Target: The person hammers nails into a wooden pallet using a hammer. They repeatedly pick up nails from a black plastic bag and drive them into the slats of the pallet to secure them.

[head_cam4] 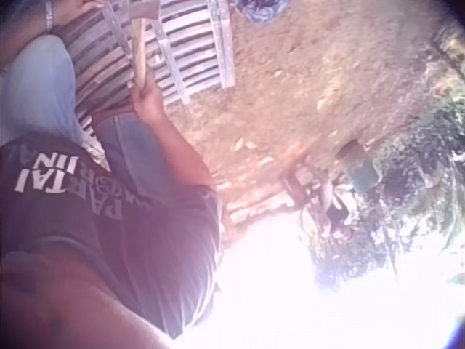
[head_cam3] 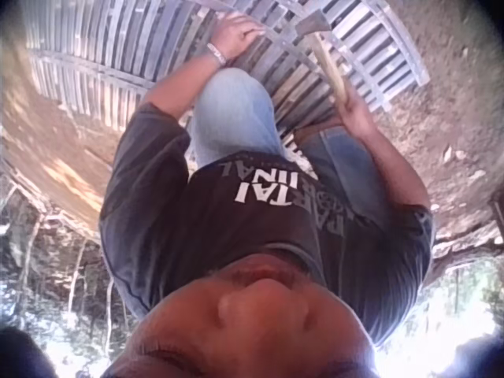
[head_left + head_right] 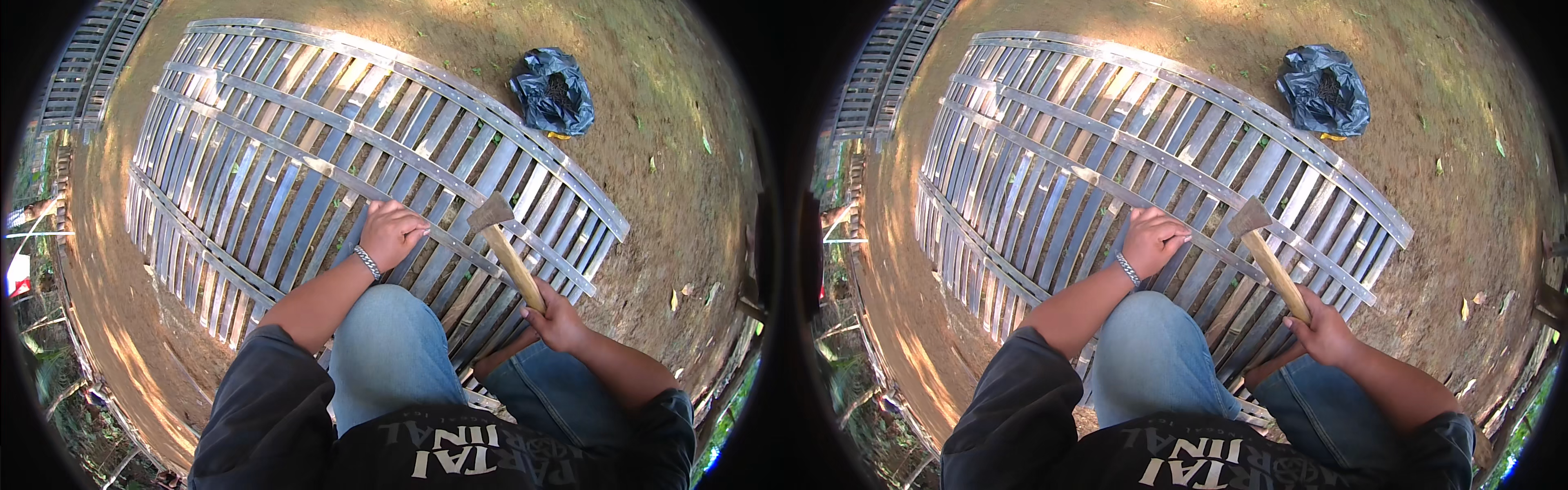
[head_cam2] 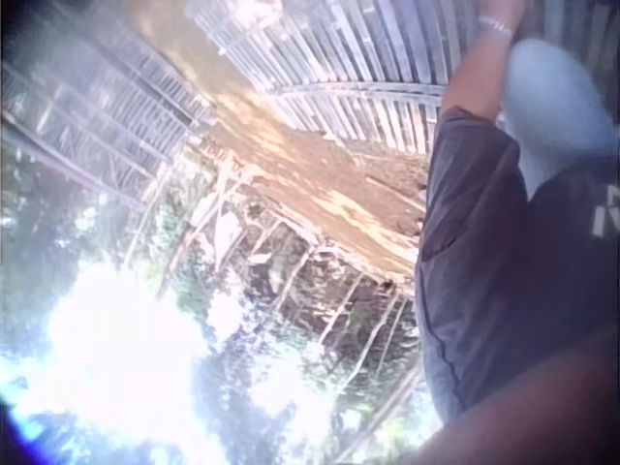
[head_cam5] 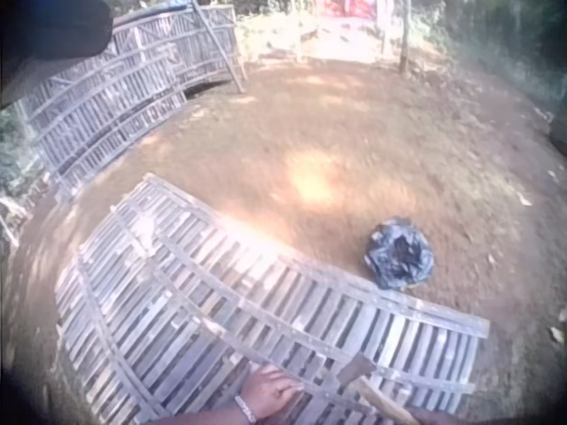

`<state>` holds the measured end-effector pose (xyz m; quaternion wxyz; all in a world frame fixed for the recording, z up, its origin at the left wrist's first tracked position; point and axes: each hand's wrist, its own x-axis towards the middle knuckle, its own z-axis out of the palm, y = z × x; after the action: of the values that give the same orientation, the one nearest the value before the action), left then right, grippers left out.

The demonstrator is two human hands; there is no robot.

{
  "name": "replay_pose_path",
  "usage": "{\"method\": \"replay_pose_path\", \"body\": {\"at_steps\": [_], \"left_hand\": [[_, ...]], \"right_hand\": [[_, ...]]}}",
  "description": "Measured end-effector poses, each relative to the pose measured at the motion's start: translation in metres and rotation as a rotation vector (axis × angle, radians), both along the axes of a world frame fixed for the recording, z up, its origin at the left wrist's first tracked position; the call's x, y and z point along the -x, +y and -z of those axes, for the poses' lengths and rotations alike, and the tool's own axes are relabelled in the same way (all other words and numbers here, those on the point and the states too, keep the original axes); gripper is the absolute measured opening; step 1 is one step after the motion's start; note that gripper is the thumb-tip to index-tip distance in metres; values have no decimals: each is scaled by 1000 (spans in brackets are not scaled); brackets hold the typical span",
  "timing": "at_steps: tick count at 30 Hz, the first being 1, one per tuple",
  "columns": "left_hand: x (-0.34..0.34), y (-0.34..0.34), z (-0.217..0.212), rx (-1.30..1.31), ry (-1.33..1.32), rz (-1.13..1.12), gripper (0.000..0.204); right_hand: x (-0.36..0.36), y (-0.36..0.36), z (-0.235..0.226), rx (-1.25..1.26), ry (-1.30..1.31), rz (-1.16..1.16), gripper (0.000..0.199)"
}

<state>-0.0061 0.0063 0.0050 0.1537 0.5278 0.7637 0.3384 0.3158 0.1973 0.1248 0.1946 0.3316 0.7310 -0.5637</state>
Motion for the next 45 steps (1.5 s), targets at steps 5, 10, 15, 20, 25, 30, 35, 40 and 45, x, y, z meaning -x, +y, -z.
{"method": "replay_pose_path", "body": {"at_steps": [5,10,15,20,25,30,35,40,45], "left_hand": [[5,-2,4,-7,-7,-3,6],[15,-6,-2,-66,-145,-165,5],[40,5,-4,-180,101,-328,6],[54,62,14,-135,232,-415,13],[50,67,20,-69,322,-468,9],[50,67,20,10,344,-421,10],[51,71,19,23,344,-403,10],[48,68,18,78,337,-372,10],[48,69,16,107,354,-376,10]], "right_hand": [[6,-4,0,13,-63,-15,58],[9,-6,9,36,-29,12,61],[15,-8,17,81,-80,56,62],[37,-9,24,-104,153,7,62],[52,7,27,65,-91,124,62],[66,17,40,94,-7,123,61],[89,52,32,144,80,80,62],[83,105,13,100,57,24,60],[37,137,-10,-53,102,15,58]]}}
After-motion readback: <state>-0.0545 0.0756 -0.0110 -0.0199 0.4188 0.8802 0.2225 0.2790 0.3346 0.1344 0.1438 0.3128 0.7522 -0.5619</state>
